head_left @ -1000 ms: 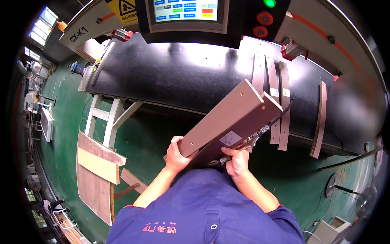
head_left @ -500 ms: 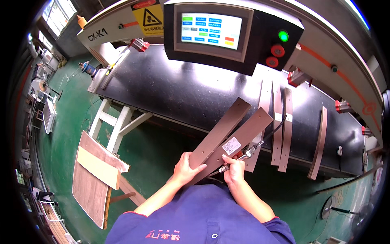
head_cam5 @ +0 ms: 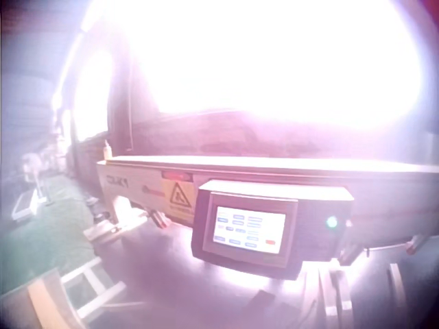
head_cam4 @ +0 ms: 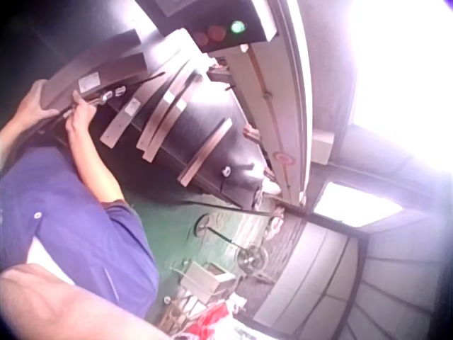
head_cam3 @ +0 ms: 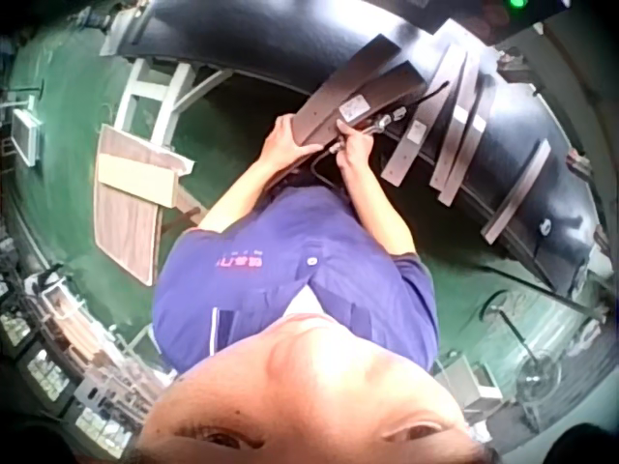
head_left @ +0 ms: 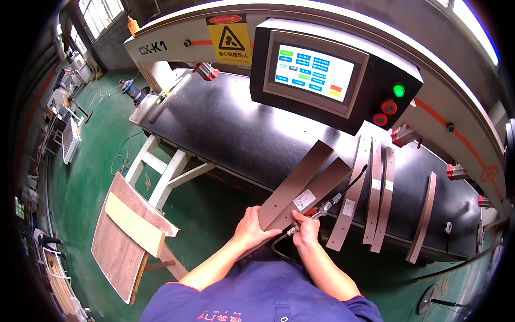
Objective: The person places wood planks onto a woodworking machine, aligns them against guides, and uses an air nozzle to clean the surface and components before and after processing.
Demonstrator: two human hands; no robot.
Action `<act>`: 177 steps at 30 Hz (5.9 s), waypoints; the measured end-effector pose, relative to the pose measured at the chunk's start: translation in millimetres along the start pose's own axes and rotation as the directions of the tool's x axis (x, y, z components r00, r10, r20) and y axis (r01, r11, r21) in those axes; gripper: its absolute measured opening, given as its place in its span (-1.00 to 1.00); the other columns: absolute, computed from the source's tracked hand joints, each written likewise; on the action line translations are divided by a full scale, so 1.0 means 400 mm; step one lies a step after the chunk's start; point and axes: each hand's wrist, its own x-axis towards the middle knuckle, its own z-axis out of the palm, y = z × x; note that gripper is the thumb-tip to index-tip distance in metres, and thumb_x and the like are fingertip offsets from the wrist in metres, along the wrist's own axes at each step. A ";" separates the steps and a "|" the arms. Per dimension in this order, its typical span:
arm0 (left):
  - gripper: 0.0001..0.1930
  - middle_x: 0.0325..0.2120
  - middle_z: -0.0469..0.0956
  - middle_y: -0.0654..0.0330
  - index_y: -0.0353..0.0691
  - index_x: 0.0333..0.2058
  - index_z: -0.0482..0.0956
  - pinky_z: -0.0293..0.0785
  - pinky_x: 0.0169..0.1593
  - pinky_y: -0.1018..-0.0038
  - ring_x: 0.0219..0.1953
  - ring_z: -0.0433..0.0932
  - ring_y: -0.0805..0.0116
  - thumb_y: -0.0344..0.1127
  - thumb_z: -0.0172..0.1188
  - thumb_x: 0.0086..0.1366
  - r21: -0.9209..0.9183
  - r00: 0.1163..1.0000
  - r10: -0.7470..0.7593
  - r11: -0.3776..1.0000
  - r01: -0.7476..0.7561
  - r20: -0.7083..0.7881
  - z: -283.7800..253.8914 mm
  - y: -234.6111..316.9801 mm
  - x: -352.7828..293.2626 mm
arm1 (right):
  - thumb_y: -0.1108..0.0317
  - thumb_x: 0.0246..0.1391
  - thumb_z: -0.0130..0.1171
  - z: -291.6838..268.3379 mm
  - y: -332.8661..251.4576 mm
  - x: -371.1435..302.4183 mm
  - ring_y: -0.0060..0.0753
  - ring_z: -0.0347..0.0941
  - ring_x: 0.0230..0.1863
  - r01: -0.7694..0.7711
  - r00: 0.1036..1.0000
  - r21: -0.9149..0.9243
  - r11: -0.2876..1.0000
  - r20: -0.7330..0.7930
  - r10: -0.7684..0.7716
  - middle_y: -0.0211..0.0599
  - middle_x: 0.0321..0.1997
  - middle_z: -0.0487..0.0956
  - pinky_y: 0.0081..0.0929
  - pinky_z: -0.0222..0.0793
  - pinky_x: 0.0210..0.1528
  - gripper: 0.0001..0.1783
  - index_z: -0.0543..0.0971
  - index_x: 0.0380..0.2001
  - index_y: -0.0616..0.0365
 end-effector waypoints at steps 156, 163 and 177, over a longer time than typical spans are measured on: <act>-0.22 0.29 0.19 0.05 -0.08 0.20 0.35 -0.09 0.39 -0.09 0.37 0.03 -0.13 0.19 0.31 0.07 0.491 0.823 0.527 0.786 -0.376 -0.214 0.028 -0.109 0.623 | -0.27 0.28 -0.10 -0.014 -0.164 -0.008 -0.50 0.23 -0.80 -0.385 0.921 -0.521 0.762 -0.269 0.281 -0.31 -0.66 0.40 -0.56 0.06 -0.77 -0.41 0.38 -0.45 0.09; -0.22 0.29 0.20 0.06 -0.08 0.20 0.36 -0.07 0.39 -0.08 0.37 0.05 -0.13 0.19 0.32 0.07 0.510 0.823 0.546 0.759 -0.406 -0.157 -0.003 -0.130 0.639 | -0.27 0.28 -0.10 -0.030 -0.178 0.007 -0.48 0.23 -0.80 -0.381 0.923 -0.490 0.784 -0.255 0.290 -0.25 -0.63 0.43 -0.55 0.07 -0.78 -0.38 0.39 -0.44 0.13; -0.24 0.29 0.22 0.01 -0.20 0.19 0.37 0.01 0.41 0.11 0.39 0.07 -0.04 0.08 0.35 0.10 0.478 0.672 0.672 0.500 -0.722 0.313 -0.196 -0.205 0.715 | -0.18 0.33 -0.11 0.021 -0.159 0.012 -0.55 0.28 -0.79 -0.259 0.958 -0.671 0.695 -0.088 0.272 -0.31 -0.60 0.45 -0.59 0.08 -0.79 -0.48 0.39 -0.38 0.10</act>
